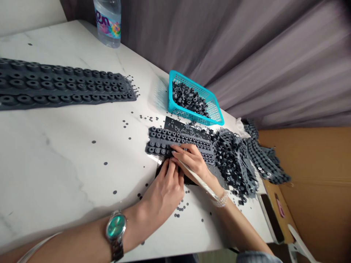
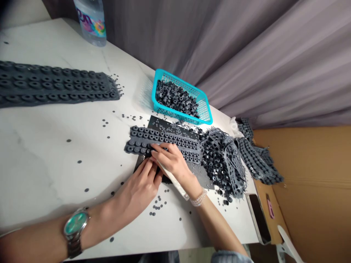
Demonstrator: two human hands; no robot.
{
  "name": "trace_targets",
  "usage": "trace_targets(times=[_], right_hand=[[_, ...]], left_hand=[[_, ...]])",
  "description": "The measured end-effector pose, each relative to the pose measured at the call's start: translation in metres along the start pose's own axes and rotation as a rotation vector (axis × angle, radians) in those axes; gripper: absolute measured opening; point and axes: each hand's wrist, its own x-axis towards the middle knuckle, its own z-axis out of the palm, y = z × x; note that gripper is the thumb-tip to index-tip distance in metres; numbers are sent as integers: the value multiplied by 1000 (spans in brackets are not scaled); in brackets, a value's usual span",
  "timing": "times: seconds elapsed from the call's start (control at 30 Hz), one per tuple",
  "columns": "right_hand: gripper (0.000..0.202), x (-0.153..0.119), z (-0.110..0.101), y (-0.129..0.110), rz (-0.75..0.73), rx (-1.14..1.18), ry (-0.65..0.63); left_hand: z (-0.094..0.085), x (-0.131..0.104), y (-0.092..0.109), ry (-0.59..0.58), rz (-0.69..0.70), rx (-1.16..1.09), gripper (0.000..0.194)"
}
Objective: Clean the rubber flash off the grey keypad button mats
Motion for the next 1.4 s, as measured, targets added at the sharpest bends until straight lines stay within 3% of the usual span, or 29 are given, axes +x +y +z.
trace_targets(times=[0.27,0.33,0.43,0.53,0.67,0.73,0.93,1.07,1.23,1.4], right_hand=[[24,10,-7,-2,-47,-114,-131],[24,19,-5,-1,-58,-133,-112],[22,33,3,3,13,-108,86],[17,39,9,7,236,-69,342],[20,25,6,9,543,-59,452],[24,13,5,12,625,-117,541],[18,-3,15,24,457,-220,672],[17,-1,20,26,429,-195,708],[21,4,24,24,417,-63,628],[20,14,33,16,392,80,590]], left_hand=[[7,-1,-1,27,31,34,40],[11,-2,0,27,36,25,40],[17,-4,3,18,40,-4,43],[19,-5,5,15,27,-18,47],[13,-2,-1,37,-23,-38,45],[8,3,-8,99,4,-66,41],[-2,22,-39,449,65,-282,15],[-3,24,-67,494,29,-352,17],[7,20,-105,547,-11,-262,23],[18,14,-118,561,-112,-284,13]])
